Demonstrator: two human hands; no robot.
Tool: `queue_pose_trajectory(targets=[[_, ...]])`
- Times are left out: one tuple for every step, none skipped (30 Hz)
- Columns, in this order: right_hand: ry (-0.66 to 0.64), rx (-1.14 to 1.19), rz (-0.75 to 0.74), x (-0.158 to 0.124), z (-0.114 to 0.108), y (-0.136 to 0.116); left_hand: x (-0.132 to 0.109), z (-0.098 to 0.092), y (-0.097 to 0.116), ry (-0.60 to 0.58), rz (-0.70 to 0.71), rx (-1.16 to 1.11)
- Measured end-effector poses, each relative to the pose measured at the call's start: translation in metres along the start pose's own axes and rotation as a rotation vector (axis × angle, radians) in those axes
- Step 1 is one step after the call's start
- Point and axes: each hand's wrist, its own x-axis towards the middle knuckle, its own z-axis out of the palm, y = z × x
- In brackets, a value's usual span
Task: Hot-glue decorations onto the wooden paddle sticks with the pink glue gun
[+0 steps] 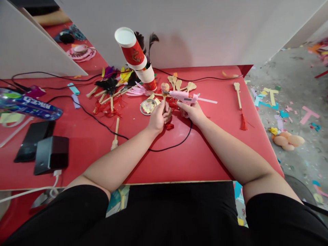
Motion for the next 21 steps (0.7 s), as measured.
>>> queue_pose_trajectory(targets=[[-0.003, -0.005, 0.003, -0.0003, 0.0002, -0.0001, -0.0001, -0.0004, -0.0008, -0.008, 0.027, 0.017], [-0.006, -0.007, 0.006, -0.0006, 0.0004, -0.0001, -0.0001, -0.0009, -0.0019, -0.019, 0.053, 0.038], [-0.009, -0.008, 0.01, -0.0008, 0.0005, 0.0001, 0.0, -0.0014, -0.0031, -0.034, 0.075, 0.058], [-0.009, -0.008, 0.015, -0.0011, 0.0005, 0.0004, 0.0, -0.002, -0.0042, -0.05, 0.089, 0.076], [-0.003, -0.007, 0.022, -0.0012, 0.0005, 0.001, 0.0001, -0.0025, -0.0053, -0.064, 0.096, 0.089], [0.007, -0.005, 0.028, -0.0013, 0.0005, 0.0015, 0.0003, -0.0028, -0.0062, -0.074, 0.097, 0.099], [0.016, -0.003, 0.035, -0.0014, 0.0006, 0.0019, 0.0004, -0.0031, -0.0068, -0.08, 0.095, 0.107], [0.022, 0.002, 0.038, -0.0015, 0.0009, 0.0021, 0.0005, -0.0032, -0.0073, -0.082, 0.096, 0.112], [0.023, 0.014, 0.035, -0.0016, 0.0014, 0.0018, 0.0005, -0.0032, -0.0076, -0.081, 0.101, 0.119], [0.019, 0.035, 0.026, -0.0018, 0.002, 0.0011, 0.0006, -0.0032, -0.0078, -0.078, 0.107, 0.125], [0.009, 0.064, 0.017, -0.002, 0.0026, 0.0002, 0.0005, -0.0032, -0.0079, -0.075, 0.113, 0.131], [0.0, 0.096, 0.011, -0.0022, 0.0031, -0.001, 0.0004, -0.0032, -0.008, -0.072, 0.119, 0.134], [-0.009, 0.128, 0.01, -0.0023, 0.0034, -0.002, 0.0002, -0.0033, -0.008, -0.069, 0.124, 0.134], [-0.016, 0.155, 0.014, -0.0023, 0.0034, -0.0028, -0.0001, -0.0034, -0.0081, -0.067, 0.128, 0.134], [-0.026, 0.176, 0.023, -0.0022, 0.0029, -0.0032, -0.0003, -0.0034, -0.0081, -0.066, 0.13, 0.135], [-0.04, 0.189, 0.032, -0.0019, 0.002, -0.0031, -0.0006, -0.0035, -0.008, -0.064, 0.13, 0.138], [-0.053, 0.198, 0.039, -0.0016, 0.0008, -0.0024, -0.0008, -0.0034, -0.0077, -0.06, 0.127, 0.143], [-0.062, 0.202, 0.044, -0.0012, -0.0005, -0.0015, -0.0011, -0.0031, -0.0073, -0.054, 0.123, 0.147], [-0.071, 0.201, 0.047, -0.0008, -0.0017, -0.0005, -0.0013, -0.0025, -0.0067, -0.048, 0.119, 0.15], [-0.074, 0.195, 0.046, -0.0003, -0.0026, 0.0003, -0.0014, -0.0018, -0.0059, -0.042, 0.113, 0.149], [-0.074, 0.186, 0.043, 0.0, -0.0029, 0.0008, -0.0016, -0.001, -0.0048, -0.037, 0.106, 0.144]])
